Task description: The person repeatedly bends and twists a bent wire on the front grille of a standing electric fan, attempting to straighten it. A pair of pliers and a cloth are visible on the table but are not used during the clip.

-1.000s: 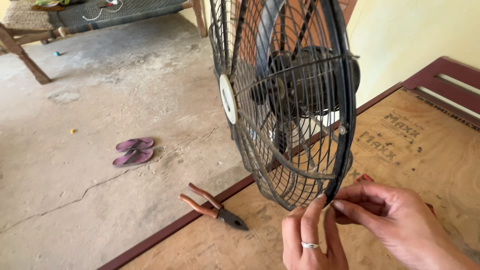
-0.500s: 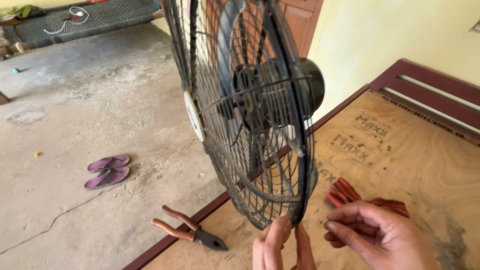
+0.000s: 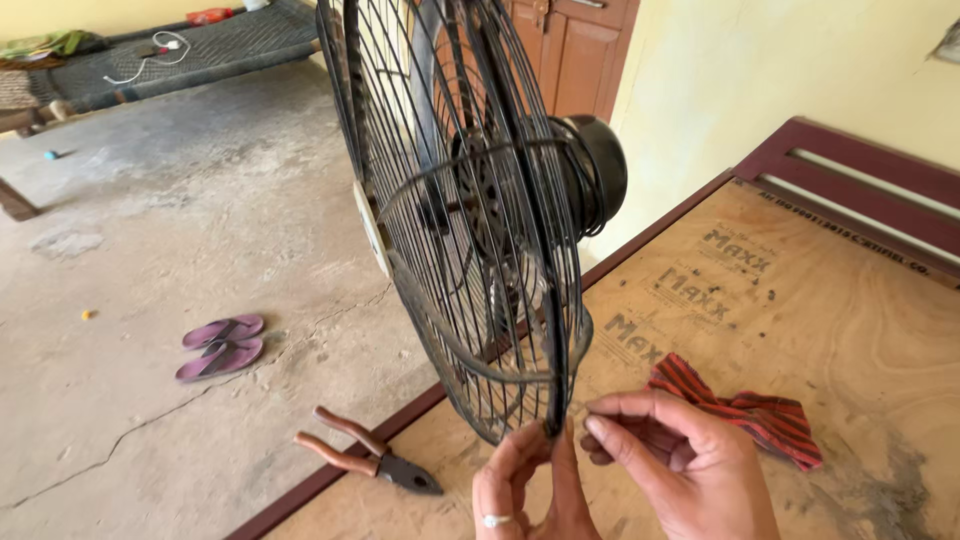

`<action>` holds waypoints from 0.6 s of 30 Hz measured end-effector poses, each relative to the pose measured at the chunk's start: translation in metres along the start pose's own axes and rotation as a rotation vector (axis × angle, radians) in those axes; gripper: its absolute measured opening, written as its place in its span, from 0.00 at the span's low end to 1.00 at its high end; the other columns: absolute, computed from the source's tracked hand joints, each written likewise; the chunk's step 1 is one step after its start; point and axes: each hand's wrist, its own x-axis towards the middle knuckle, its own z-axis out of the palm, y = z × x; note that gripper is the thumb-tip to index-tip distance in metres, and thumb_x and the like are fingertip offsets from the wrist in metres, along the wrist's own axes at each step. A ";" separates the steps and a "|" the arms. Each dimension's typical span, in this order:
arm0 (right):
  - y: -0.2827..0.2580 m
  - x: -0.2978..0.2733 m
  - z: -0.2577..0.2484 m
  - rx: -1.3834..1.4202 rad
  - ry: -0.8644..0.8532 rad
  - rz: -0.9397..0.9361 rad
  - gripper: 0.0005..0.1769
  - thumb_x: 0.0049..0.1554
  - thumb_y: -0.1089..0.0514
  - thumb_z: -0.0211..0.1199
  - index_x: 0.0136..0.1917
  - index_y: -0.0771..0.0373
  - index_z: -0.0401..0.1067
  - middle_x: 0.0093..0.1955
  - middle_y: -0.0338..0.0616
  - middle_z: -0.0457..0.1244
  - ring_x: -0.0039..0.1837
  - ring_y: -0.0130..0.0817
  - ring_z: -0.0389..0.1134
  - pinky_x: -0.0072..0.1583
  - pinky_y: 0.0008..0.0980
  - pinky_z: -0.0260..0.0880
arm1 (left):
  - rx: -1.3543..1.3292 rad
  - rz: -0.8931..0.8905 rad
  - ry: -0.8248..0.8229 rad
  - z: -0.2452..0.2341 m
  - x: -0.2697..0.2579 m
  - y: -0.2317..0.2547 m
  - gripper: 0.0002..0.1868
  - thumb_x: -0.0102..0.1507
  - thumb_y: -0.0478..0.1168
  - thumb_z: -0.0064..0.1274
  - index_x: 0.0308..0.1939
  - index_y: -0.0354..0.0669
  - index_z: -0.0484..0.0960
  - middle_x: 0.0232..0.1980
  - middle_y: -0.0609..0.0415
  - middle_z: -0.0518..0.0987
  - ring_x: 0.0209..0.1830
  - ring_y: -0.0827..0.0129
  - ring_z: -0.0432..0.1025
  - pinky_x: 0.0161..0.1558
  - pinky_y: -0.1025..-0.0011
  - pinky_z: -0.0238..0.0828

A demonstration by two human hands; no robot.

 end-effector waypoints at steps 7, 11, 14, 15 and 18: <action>0.002 -0.009 0.002 0.087 -0.018 -0.050 0.11 0.52 0.70 0.68 0.51 0.73 0.79 0.45 0.49 0.74 0.48 0.31 0.76 0.51 0.33 0.81 | -0.060 0.036 0.024 0.000 -0.004 0.030 0.17 0.48 0.25 0.69 0.40 0.39 0.88 0.43 0.48 0.82 0.38 0.70 0.85 0.40 0.75 0.88; 0.001 -0.008 0.000 0.079 -0.050 -0.009 0.10 0.53 0.69 0.67 0.50 0.73 0.79 0.44 0.50 0.74 0.47 0.33 0.77 0.52 0.33 0.81 | 0.056 0.141 0.078 0.000 -0.004 0.040 0.14 0.51 0.27 0.70 0.39 0.41 0.88 0.42 0.51 0.83 0.37 0.71 0.83 0.38 0.76 0.84; -0.003 -0.004 0.000 0.053 -0.042 0.016 0.11 0.53 0.69 0.68 0.51 0.72 0.79 0.43 0.50 0.75 0.46 0.33 0.77 0.51 0.32 0.79 | 0.108 0.272 0.119 0.000 -0.003 0.045 0.14 0.52 0.28 0.70 0.41 0.41 0.88 0.42 0.52 0.84 0.38 0.70 0.82 0.41 0.76 0.82; -0.004 -0.004 0.001 0.046 -0.037 0.033 0.12 0.52 0.69 0.68 0.51 0.72 0.79 0.43 0.50 0.75 0.45 0.33 0.77 0.51 0.32 0.79 | 0.108 0.303 0.126 -0.001 -0.003 0.046 0.14 0.52 0.29 0.69 0.42 0.40 0.88 0.42 0.52 0.84 0.40 0.70 0.82 0.42 0.76 0.82; -0.010 -0.002 0.003 0.047 -0.066 0.001 0.13 0.51 0.69 0.69 0.51 0.71 0.78 0.45 0.48 0.75 0.46 0.31 0.76 0.52 0.31 0.79 | 0.056 0.176 0.107 -0.004 -0.004 0.050 0.14 0.52 0.27 0.68 0.41 0.38 0.88 0.41 0.52 0.86 0.35 0.71 0.84 0.38 0.76 0.84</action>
